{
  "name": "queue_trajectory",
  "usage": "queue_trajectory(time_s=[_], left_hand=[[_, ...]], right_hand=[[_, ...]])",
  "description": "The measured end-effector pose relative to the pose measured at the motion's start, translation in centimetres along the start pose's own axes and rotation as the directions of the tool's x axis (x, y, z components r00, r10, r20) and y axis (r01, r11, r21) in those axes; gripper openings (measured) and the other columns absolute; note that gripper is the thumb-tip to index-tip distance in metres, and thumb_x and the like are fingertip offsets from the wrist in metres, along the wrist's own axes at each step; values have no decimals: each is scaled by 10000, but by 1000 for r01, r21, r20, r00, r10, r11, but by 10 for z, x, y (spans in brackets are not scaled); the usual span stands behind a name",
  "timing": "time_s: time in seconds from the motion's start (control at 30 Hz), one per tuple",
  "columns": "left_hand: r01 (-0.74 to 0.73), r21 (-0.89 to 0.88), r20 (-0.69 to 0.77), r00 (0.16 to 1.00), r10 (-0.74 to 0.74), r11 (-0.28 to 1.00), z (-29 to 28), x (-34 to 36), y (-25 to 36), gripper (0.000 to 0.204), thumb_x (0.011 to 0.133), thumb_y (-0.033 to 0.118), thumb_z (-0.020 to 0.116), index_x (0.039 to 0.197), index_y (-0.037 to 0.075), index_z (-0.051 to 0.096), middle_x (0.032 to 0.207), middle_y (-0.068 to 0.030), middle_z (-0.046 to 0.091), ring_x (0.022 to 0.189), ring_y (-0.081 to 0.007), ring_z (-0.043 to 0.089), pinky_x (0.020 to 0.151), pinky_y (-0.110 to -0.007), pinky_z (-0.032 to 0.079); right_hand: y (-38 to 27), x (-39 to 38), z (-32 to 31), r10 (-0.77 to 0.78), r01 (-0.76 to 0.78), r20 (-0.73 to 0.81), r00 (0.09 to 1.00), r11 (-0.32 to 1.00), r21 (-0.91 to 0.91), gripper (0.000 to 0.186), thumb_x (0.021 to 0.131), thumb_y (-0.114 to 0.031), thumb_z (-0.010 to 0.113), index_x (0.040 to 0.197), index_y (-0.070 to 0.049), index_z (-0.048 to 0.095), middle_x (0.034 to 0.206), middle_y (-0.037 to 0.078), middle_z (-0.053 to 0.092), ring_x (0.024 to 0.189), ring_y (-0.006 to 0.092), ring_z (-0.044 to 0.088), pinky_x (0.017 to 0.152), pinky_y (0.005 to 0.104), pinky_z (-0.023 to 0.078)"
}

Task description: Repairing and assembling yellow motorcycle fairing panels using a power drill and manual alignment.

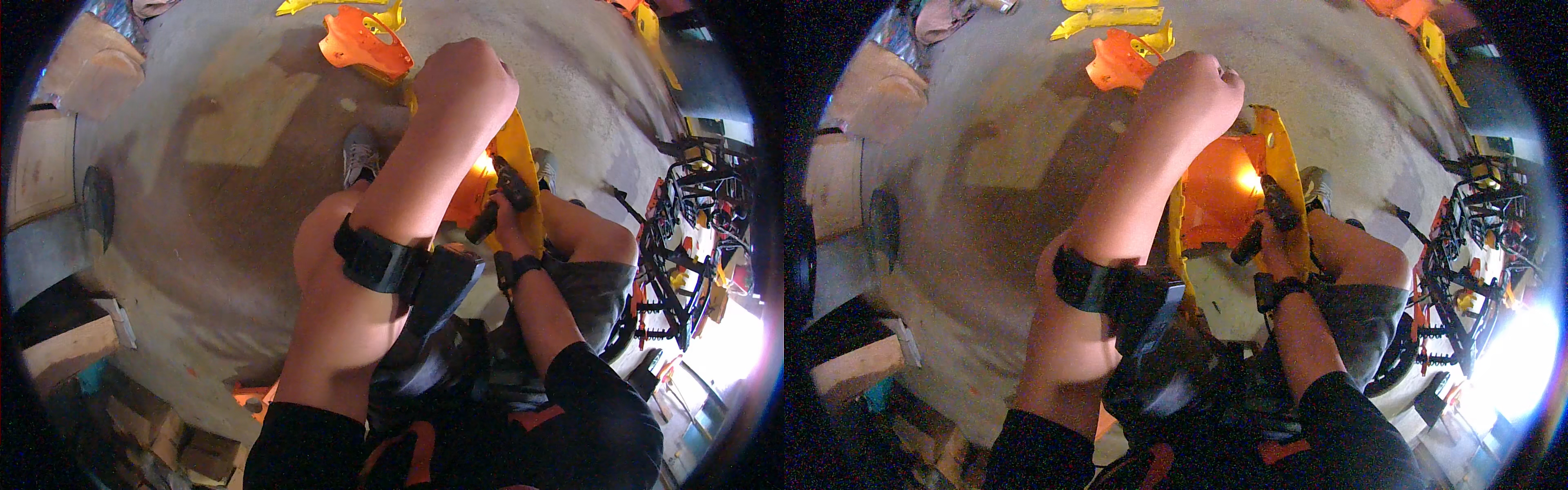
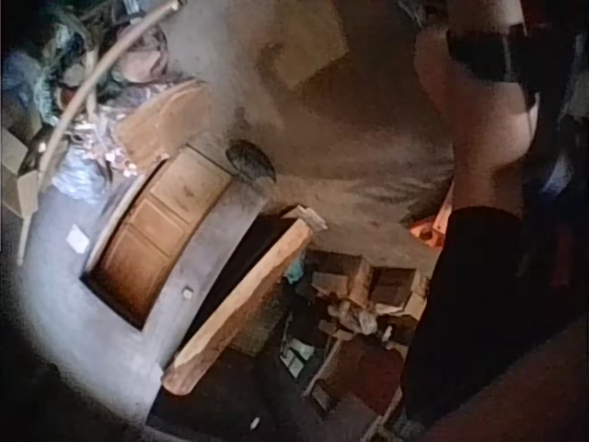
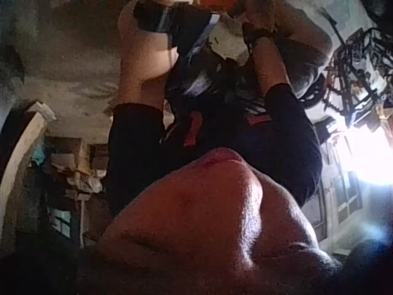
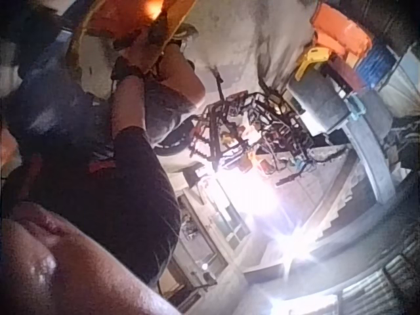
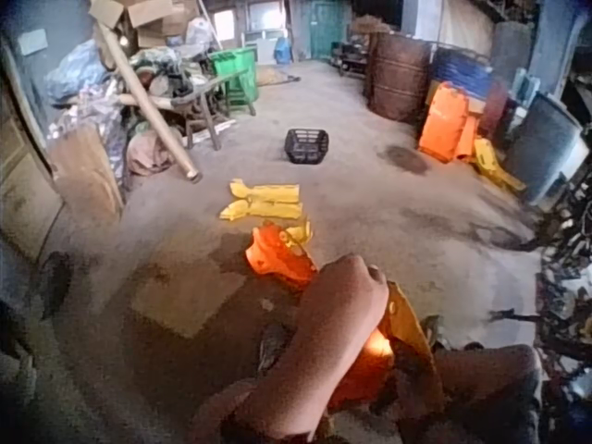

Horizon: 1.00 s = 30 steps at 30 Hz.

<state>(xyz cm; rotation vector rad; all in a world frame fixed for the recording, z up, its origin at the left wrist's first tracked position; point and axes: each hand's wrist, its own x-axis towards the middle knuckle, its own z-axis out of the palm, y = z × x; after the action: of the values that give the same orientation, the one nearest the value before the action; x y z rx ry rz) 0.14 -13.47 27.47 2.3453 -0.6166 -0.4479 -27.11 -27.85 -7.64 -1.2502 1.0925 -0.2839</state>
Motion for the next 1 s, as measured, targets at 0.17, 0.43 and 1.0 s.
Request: queue_trajectory(time_s=[0.17,0.43,1.0], left_hand=[[49,26,-47,998,-47,998,-8,-7,-21,255,809,232,563,866,11,675,913,-191,665,873,-339,651,771,-416,525],[-26,20,-47,999,27,999,3,-2,-11,250,803,230,568,863,13,677,900,-186,668,851,-336,657,747,-416,532],[-79,-49,-74,994,76,996,6,-1,-6,343,836,244,482,800,-59,638,819,-285,620,807,-426,615,799,-486,486]], right_hand=[[-72,-67,65,-125,117,-33,992,976,-181,215,758,-155,637,963,-110,590,819,-1,574,724,145,536,664,281,438],[-25,-24,20,21,-20,6,1000,999,-47,222,758,-164,640,968,-110,590,886,-6,568,813,140,521,737,286,423],[-49,-18,22,46,-44,18,999,992,-117,247,727,-138,642,962,-89,582,836,10,566,738,142,530,657,278,437]])
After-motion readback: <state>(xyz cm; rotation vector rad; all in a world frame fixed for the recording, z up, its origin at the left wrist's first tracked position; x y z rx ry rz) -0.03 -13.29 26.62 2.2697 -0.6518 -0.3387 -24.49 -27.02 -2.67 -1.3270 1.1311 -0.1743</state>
